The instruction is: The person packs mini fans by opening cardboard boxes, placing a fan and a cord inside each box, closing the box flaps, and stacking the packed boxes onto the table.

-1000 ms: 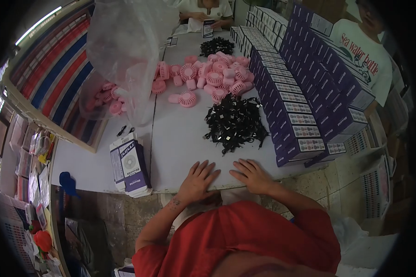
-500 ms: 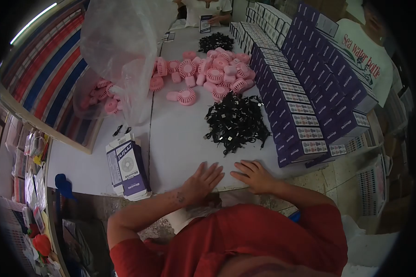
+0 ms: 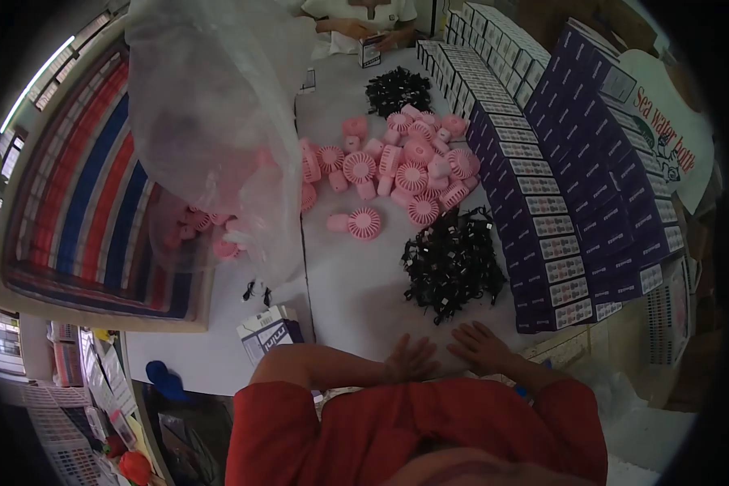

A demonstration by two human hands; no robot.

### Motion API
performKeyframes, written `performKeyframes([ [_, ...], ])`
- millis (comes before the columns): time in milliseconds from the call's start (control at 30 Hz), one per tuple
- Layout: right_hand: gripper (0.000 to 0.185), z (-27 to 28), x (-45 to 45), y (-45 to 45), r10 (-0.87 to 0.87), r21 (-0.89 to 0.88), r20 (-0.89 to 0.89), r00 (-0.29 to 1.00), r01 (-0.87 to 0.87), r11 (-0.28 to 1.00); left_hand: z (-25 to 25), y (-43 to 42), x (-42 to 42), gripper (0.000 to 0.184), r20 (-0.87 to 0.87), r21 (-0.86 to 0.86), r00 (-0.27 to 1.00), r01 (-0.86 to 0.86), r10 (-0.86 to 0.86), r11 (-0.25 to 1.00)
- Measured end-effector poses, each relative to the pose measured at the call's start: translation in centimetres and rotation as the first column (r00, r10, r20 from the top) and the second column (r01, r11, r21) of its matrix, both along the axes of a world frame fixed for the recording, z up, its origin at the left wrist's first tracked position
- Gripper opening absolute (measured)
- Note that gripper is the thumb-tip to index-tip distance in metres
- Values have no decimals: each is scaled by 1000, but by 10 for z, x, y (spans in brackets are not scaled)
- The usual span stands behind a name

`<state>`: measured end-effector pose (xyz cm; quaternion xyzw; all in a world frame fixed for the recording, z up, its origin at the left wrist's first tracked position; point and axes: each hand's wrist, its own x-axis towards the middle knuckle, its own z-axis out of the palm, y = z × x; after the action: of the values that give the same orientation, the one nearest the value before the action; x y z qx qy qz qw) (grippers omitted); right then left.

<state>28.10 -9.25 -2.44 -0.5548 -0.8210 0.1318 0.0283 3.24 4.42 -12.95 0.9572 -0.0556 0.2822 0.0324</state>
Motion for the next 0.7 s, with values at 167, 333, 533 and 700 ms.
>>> performKeyframes([
  [167, 75, -13, 4, -4, 16, 56, 85, 996, -21, 998, -1, -1, 5, 62, 81, 15, 997, 1, -2, 1000],
  [333, 71, -3, 4, -3, 11, -28, 40, 999, -10, 1000, 8, 0, -4, 63, -64, 7, 997, 51, -50, 999],
  [533, 64, -6, 2, -5, 21, -26, 66, 998, -19, 999, 12, 7, -7, 59, -185, 75, 980, 83, -68, 994],
  [700, 63, -2, 4, 0, 25, -76, 103, 994, -17, 997, 4, -5, -5, 48, -255, -37, 966, 28, -36, 999],
])
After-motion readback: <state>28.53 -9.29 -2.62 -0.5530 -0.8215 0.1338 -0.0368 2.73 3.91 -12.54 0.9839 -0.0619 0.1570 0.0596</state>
